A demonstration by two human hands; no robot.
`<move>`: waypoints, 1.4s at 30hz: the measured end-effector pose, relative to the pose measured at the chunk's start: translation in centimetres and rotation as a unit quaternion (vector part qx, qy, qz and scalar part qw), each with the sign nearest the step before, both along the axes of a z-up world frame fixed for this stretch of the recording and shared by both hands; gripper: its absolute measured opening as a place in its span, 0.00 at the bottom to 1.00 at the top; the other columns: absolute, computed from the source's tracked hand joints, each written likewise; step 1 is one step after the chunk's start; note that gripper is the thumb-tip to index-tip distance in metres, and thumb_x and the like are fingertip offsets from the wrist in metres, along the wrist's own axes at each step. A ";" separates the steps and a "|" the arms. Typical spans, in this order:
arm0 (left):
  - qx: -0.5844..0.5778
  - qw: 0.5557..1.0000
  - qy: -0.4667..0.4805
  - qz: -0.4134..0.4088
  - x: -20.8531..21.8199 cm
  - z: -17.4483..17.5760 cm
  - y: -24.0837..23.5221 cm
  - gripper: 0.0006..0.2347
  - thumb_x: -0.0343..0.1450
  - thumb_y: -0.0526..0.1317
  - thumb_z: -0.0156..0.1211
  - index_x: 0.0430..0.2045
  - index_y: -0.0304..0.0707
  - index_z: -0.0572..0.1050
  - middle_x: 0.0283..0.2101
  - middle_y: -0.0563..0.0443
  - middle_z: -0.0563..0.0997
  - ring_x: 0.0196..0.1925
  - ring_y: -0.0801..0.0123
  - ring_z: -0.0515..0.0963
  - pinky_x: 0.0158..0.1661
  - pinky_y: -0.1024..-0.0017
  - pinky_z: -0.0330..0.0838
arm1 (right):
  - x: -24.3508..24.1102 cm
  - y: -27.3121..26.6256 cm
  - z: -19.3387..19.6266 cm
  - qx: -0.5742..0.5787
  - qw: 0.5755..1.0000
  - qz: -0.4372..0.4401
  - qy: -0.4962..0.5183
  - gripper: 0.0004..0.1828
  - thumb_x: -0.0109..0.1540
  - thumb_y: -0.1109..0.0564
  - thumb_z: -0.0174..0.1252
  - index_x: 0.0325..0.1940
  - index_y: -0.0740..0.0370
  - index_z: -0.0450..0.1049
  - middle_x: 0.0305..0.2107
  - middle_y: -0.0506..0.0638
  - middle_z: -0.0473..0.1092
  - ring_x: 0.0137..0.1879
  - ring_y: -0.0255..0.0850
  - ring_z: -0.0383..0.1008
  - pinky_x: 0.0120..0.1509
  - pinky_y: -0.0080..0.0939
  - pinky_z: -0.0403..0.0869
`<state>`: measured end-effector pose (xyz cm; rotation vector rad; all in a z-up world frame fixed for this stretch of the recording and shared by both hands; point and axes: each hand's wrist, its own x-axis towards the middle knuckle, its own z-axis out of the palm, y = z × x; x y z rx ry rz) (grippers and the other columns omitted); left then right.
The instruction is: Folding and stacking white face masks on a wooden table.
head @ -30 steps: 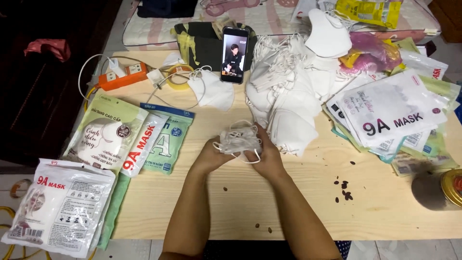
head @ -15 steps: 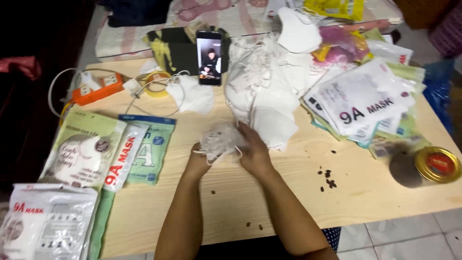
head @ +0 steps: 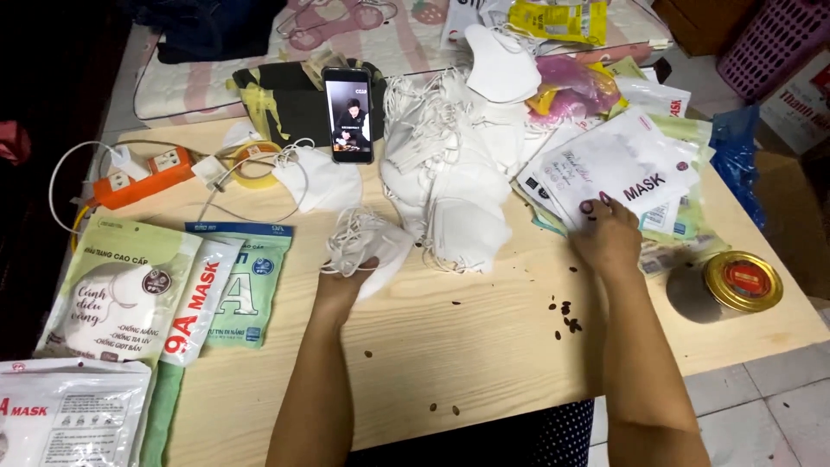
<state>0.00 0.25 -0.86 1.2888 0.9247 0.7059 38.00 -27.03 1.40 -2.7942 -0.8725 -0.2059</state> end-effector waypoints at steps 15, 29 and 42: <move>-0.083 0.980 -0.171 0.054 -0.4 -3.5 2.0 0.29 0.59 0.26 0.76 0.58 0.33 0.75 0.52 0.42 0.82 0.51 0.60 0.80 0.51 0.61 0.79 | 1.4 -0.6 -2.8 -0.087 0.992 0.059 -0.071 0.18 0.65 0.56 0.54 0.56 0.54 0.82 0.34 0.58 0.80 0.43 0.54 0.83 0.47 0.52 0.82; -0.298 0.912 -0.236 0.155 -2.8 3.8 1.7 0.30 0.56 0.28 0.71 0.56 0.33 0.73 0.58 0.42 0.80 0.58 0.56 0.79 0.56 0.57 0.77 | 0.7 -1.1 2.9 0.267 0.961 0.022 0.075 0.28 0.57 0.53 0.69 0.61 0.63 0.78 0.47 0.58 0.78 0.52 0.44 0.78 0.60 0.41 0.73; -0.219 0.887 -0.358 0.193 -4.4 6.8 1.4 0.16 0.61 0.26 0.74 0.43 0.25 0.80 0.42 0.33 0.84 0.44 0.50 0.85 0.47 0.50 0.81 | -17.5 6.0 9.0 -0.022 0.905 0.090 -0.416 0.12 0.55 0.58 0.62 0.40 0.44 0.81 0.28 0.44 0.72 0.39 0.41 0.74 0.39 0.36 0.78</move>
